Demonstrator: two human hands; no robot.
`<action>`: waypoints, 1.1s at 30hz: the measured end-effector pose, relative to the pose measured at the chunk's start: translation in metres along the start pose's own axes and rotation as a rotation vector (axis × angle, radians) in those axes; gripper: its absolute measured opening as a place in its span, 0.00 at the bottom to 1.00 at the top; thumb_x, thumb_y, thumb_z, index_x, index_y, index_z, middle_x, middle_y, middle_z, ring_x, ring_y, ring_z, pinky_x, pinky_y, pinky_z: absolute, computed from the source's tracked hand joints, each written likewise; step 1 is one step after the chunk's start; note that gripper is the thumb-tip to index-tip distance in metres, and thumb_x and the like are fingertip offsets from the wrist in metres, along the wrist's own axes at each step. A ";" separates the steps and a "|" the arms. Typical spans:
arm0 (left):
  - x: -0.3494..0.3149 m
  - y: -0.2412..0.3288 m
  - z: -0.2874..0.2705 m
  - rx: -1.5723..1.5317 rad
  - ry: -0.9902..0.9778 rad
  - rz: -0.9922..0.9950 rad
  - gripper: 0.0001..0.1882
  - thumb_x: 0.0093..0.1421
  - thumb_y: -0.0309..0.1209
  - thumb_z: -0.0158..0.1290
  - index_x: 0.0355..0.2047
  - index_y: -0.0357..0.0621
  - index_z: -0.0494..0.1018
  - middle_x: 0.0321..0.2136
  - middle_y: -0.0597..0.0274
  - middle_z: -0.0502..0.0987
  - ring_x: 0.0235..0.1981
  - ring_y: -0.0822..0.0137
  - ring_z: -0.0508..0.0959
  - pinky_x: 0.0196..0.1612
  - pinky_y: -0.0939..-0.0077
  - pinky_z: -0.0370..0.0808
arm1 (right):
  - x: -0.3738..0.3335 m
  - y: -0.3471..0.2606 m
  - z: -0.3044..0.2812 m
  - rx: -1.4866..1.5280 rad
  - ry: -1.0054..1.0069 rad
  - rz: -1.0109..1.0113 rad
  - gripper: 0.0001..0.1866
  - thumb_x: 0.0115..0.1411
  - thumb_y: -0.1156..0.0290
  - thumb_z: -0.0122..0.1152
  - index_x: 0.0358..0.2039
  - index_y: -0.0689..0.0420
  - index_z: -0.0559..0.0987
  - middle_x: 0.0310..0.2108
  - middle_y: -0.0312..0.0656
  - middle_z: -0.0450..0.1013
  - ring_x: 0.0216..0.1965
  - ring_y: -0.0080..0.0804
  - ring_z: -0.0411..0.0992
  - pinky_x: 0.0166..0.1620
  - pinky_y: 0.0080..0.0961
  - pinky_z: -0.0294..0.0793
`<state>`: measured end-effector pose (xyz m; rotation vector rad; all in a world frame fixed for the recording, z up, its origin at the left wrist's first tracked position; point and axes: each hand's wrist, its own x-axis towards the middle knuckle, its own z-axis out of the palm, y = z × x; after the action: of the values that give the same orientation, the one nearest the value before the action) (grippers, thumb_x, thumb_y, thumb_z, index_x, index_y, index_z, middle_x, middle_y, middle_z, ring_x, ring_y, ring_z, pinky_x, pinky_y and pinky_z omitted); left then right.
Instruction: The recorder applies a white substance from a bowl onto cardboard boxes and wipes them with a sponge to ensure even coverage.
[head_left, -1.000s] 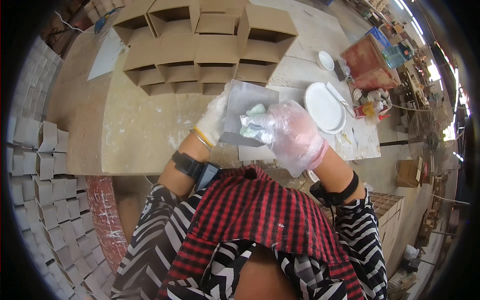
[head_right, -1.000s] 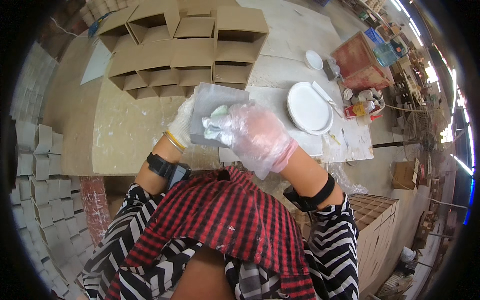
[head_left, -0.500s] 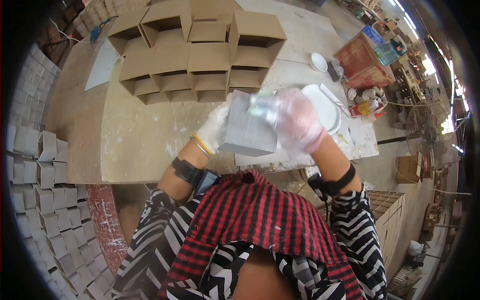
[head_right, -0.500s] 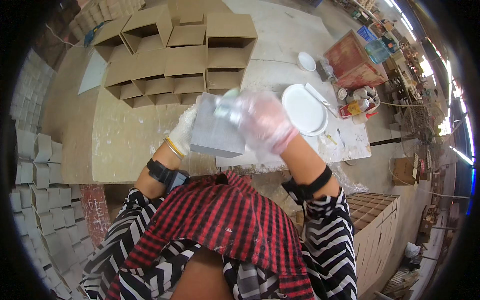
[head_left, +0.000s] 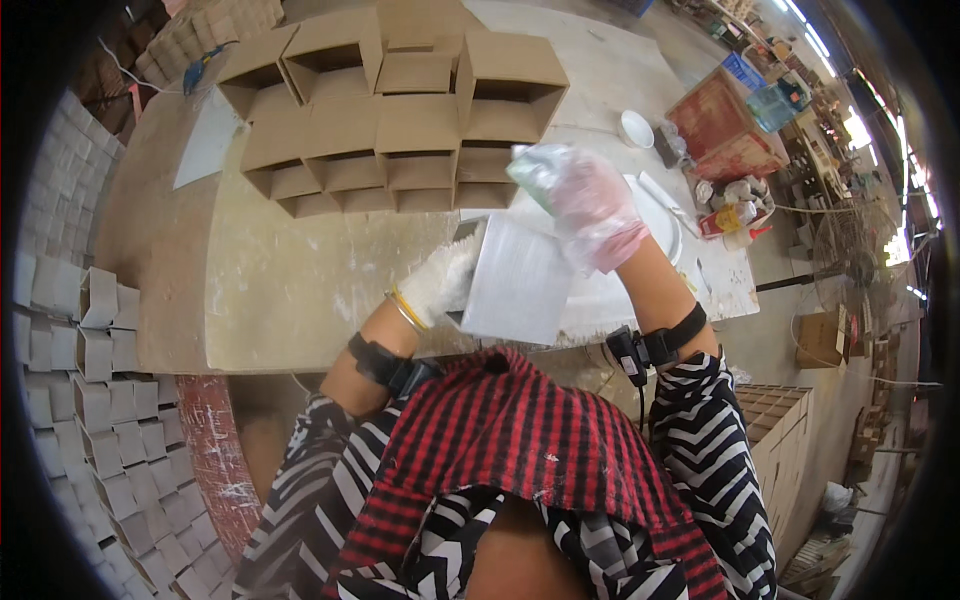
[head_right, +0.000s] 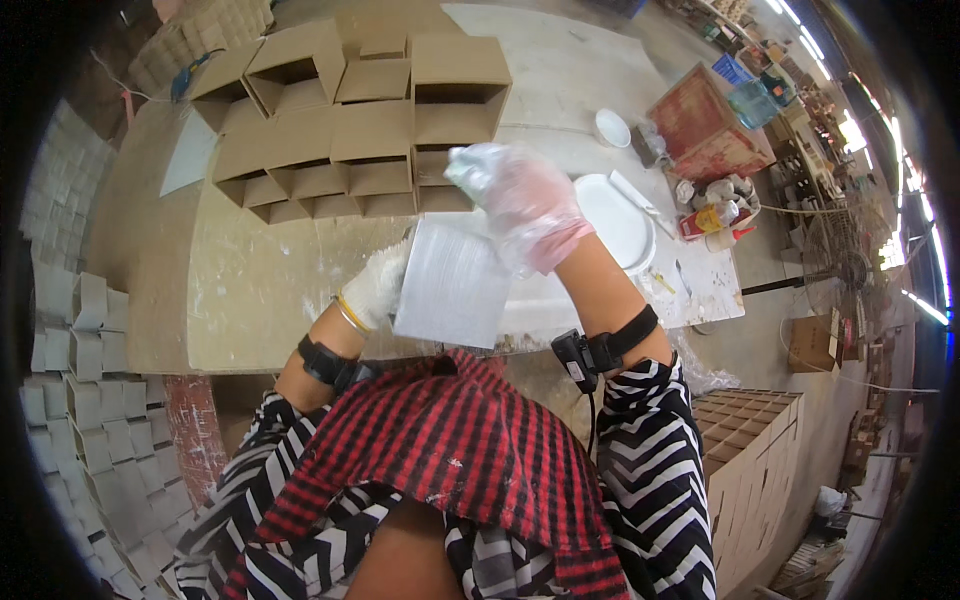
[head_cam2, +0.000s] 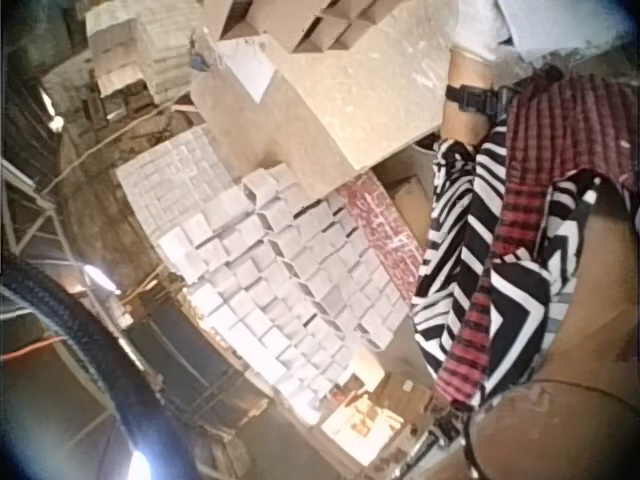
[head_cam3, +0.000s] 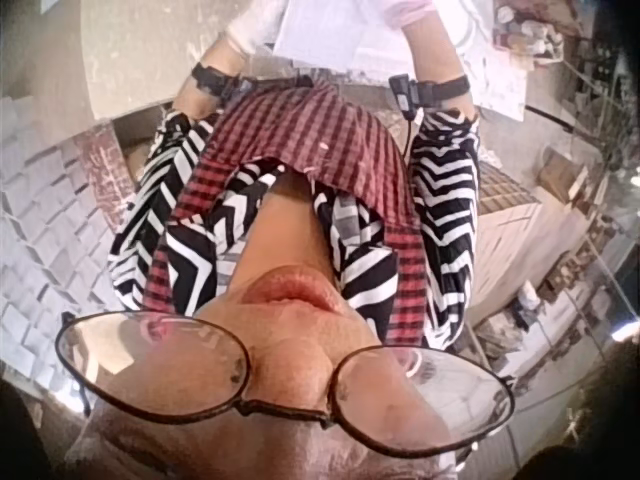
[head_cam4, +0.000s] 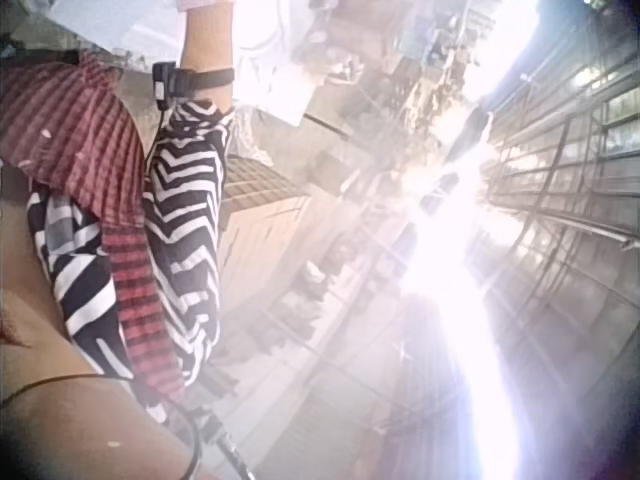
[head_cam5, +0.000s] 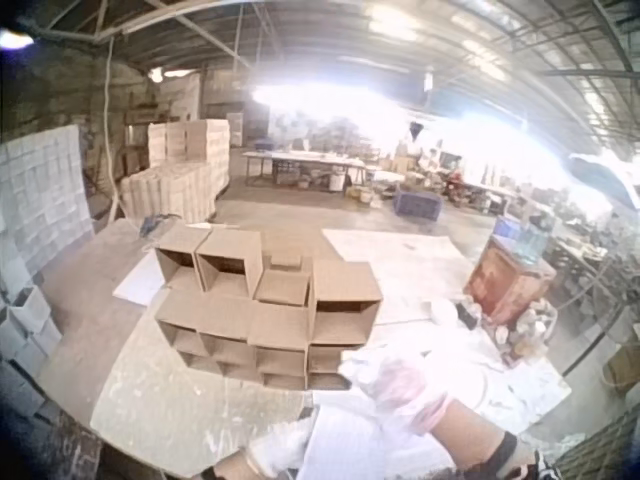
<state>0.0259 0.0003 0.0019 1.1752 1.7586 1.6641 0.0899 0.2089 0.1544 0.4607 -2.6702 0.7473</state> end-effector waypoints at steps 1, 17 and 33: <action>-0.002 0.004 -0.002 0.148 -0.014 0.081 0.29 0.60 0.22 0.53 0.63 0.45 0.66 0.52 0.44 0.77 0.48 0.50 0.81 0.52 0.66 0.78 | 0.000 0.009 -0.002 0.467 0.090 0.182 0.21 0.59 0.72 0.62 0.54 0.53 0.78 0.54 0.41 0.76 0.55 0.37 0.74 0.57 0.29 0.73; 0.005 0.018 0.009 -1.486 0.155 -0.572 0.18 0.67 0.32 0.46 0.50 0.31 0.74 0.44 0.49 0.80 0.42 0.58 0.82 0.49 0.64 0.81 | -0.034 -0.007 -0.012 0.757 0.122 0.664 0.19 0.65 0.74 0.61 0.56 0.61 0.74 0.53 0.45 0.76 0.52 0.32 0.76 0.50 0.25 0.79; 0.018 0.053 0.026 -0.962 0.286 -0.647 0.23 0.71 0.42 0.39 0.57 0.41 0.71 0.47 0.50 0.79 0.46 0.56 0.82 0.50 0.61 0.81 | -0.036 -0.047 0.003 0.464 -0.189 0.373 0.12 0.63 0.76 0.62 0.46 0.65 0.80 0.42 0.46 0.80 0.43 0.30 0.78 0.48 0.27 0.76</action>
<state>0.0519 0.0253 0.0525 -0.0601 1.0107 1.8978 0.1393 0.1771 0.1587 0.1399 -2.7818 1.5189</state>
